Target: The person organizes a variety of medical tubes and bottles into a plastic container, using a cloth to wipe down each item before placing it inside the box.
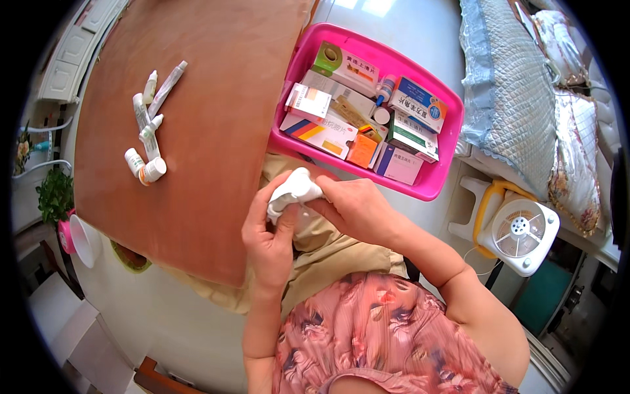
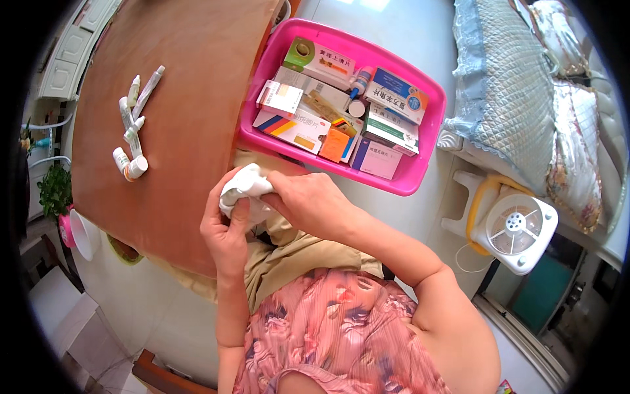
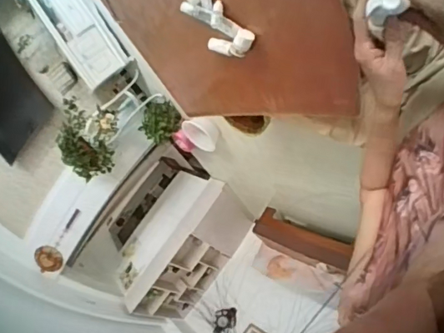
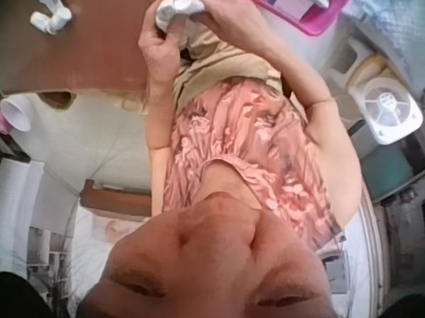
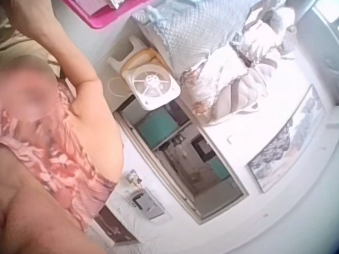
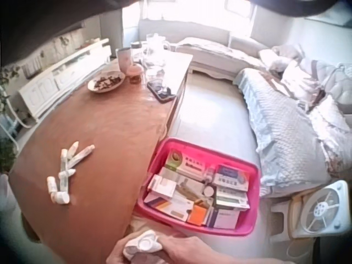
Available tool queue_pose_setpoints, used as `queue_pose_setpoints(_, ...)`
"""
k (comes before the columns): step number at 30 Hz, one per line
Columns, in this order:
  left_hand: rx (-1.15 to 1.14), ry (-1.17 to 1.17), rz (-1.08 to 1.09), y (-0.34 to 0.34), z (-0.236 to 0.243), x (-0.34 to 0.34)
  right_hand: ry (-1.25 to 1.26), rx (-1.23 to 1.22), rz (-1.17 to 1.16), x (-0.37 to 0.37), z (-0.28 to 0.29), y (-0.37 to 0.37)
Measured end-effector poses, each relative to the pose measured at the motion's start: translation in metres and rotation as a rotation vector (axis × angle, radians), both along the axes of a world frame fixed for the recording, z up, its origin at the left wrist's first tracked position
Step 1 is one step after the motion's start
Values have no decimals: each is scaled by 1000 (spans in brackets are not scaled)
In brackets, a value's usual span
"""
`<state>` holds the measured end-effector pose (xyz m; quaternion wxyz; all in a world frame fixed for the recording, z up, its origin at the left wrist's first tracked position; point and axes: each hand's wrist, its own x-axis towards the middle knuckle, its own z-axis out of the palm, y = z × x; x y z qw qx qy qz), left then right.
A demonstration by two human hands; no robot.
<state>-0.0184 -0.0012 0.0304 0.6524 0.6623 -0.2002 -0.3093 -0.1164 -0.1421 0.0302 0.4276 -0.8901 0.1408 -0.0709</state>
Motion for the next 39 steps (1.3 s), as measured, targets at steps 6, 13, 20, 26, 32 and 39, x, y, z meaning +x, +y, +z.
queue_pose_setpoints(6,86,105,156,-4,3,18,146,-273,-362,-5,-28,-50)
queue_pose_setpoints(13,38,110,90,-18,-10,23,235,-367,-169,18,-74,-74)
queue_pose_setpoints(20,55,159,102,-13,-18,24,241,-203,-157,38,-93,-76)
queue_pose_setpoints(26,20,127,104,-7,-20,32,157,-314,-78,36,-95,-68)
queue_pose_setpoints(32,-71,238,239,12,-4,55,-116,-192,-200,91,-32,-50)
queue_pose_setpoints(39,-101,157,405,54,-1,79,-282,-281,114,209,-9,-29)
